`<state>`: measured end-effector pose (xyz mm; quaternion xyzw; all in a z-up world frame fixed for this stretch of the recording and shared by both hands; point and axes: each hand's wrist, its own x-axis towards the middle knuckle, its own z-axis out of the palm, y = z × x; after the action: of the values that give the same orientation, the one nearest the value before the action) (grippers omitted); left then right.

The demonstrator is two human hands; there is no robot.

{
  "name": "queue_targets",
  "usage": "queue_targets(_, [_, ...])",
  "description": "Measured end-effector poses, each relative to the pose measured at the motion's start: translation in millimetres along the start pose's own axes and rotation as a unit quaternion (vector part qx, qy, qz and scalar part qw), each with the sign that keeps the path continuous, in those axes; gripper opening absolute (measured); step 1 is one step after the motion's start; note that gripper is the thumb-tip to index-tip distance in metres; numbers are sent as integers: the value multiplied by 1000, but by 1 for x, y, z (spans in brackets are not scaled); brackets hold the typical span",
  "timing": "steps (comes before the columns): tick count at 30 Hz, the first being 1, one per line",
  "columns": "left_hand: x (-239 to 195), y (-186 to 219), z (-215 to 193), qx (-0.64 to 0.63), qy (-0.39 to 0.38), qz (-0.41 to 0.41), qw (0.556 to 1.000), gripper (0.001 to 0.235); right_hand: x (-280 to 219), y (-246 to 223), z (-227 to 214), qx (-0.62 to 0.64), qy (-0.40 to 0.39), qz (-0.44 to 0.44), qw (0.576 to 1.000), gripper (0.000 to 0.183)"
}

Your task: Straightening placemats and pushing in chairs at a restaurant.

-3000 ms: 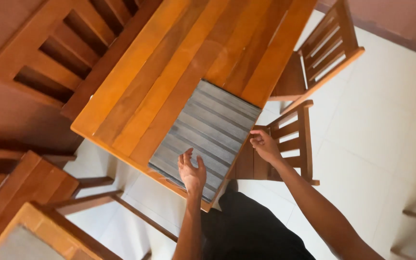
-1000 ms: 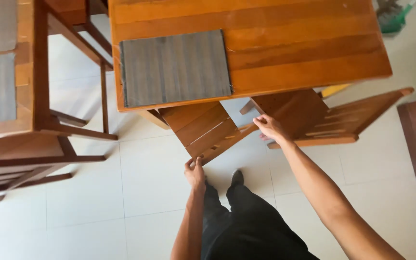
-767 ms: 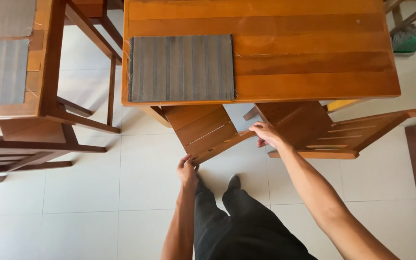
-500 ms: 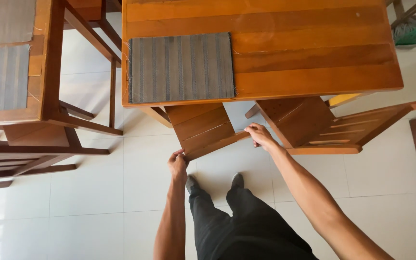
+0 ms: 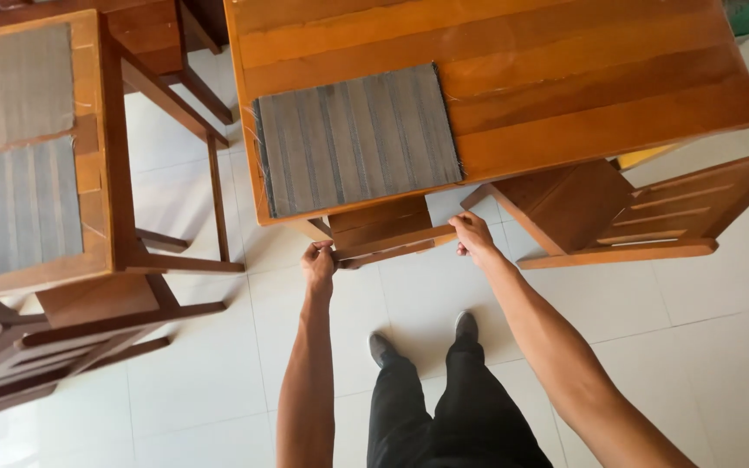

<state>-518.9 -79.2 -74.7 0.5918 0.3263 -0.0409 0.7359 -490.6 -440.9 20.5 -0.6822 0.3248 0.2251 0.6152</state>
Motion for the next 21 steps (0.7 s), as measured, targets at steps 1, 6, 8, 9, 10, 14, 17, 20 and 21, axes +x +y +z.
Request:
queue_targets(1, [12, 3, 3, 2, -4, -2, 1000, 9, 12, -4, 2, 3, 4, 2, 1000, 16])
queue_targets(6, [23, 13, 3, -2, -12, -9, 1000, 6, 17, -11, 14, 18, 29, -8, 999, 16])
queue_targets(8, [28, 17, 5, 8, -5, -15, 1000, 7, 25, -10, 16, 26, 29, -6, 999, 17])
queue_targets(9, [29, 18, 7, 18, 3, -23, 1000, 7, 29, -9, 15, 32, 28, -2, 999, 18])
queue_targets(10, [34, 15, 6, 18, 1, -23, 1000, 7, 27, -12, 17, 33, 30, -3, 999, 18])
queue_targets(14, [50, 31, 15, 4, 8, -20, 1000, 8, 32, -34, 25, 40, 37, 6, 998, 15])
queue_targets(17, [64, 29, 20, -13, 28, -24, 999, 14, 48, -35, 24, 42, 35, 3, 998, 14])
queue_targets(20, [66, 42, 29, -10, 55, -35, 998, 27, 56, -45, 25, 35, 32, -1, 999, 16])
queue_targets(21, [63, 50, 32, 7, 76, -54, 996, 32, 56, -49, 26, 29, 35, 0, 999, 16])
